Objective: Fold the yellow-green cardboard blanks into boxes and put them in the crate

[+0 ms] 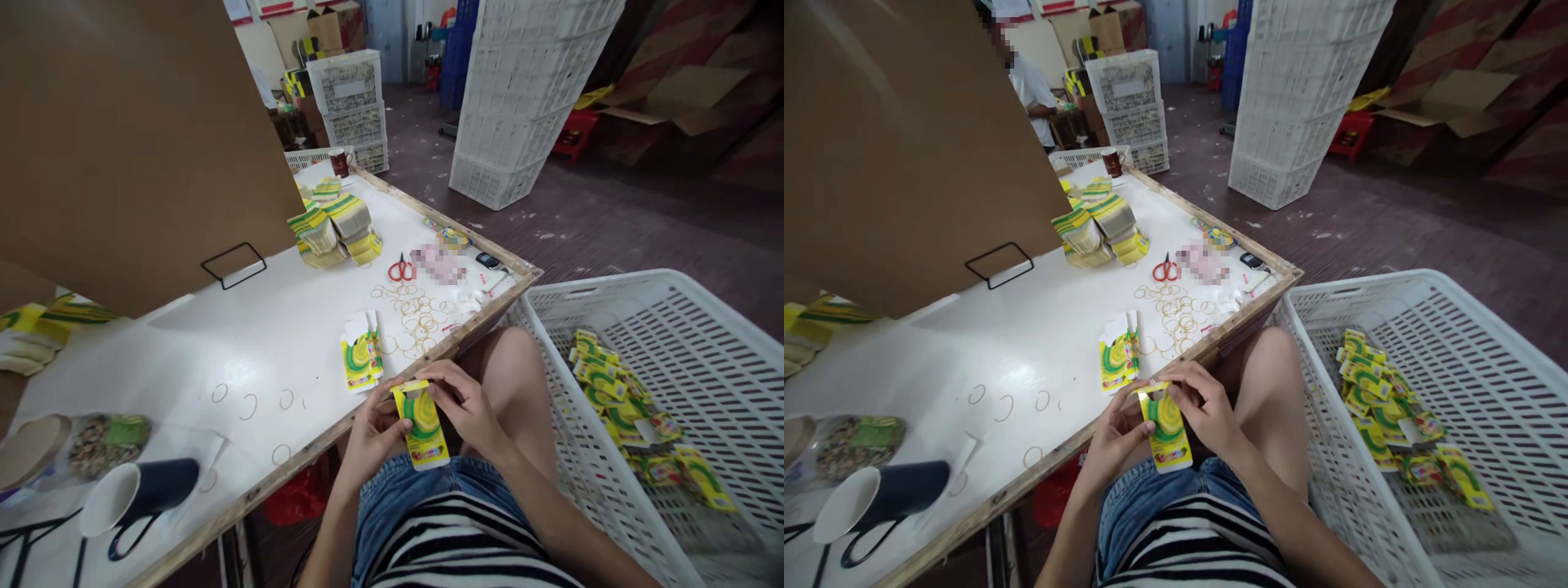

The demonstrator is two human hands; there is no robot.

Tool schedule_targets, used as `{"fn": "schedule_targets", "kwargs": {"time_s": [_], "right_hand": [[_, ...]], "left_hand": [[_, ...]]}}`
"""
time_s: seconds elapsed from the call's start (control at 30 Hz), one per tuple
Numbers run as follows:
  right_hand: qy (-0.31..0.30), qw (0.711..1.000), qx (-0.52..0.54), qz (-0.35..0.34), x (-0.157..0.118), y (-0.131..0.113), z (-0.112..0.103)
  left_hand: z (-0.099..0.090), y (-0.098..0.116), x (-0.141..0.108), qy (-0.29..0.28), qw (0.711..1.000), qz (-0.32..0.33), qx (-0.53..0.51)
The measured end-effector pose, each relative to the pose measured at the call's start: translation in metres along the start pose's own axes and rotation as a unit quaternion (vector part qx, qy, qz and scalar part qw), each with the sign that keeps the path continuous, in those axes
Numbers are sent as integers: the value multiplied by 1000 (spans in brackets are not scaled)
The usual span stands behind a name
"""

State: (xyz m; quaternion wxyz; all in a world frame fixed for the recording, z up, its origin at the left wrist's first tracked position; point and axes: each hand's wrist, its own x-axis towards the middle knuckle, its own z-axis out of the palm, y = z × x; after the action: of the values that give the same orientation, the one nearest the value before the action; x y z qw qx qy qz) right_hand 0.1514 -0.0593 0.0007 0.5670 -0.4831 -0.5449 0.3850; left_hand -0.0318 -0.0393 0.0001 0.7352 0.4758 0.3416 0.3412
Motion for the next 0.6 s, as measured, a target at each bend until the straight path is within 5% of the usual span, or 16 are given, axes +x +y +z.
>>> {"fn": "schedule_targets", "kwargs": {"time_s": [0.33, 0.6], "right_hand": [[-102, 983, 73, 133, -1, -1, 3], [-89, 983, -6, 162, 3, -2, 1]], "left_hand": [[-1, -7, 6, 69, 992, 28, 99], [0, -4, 7, 60, 992, 36, 105]]}}
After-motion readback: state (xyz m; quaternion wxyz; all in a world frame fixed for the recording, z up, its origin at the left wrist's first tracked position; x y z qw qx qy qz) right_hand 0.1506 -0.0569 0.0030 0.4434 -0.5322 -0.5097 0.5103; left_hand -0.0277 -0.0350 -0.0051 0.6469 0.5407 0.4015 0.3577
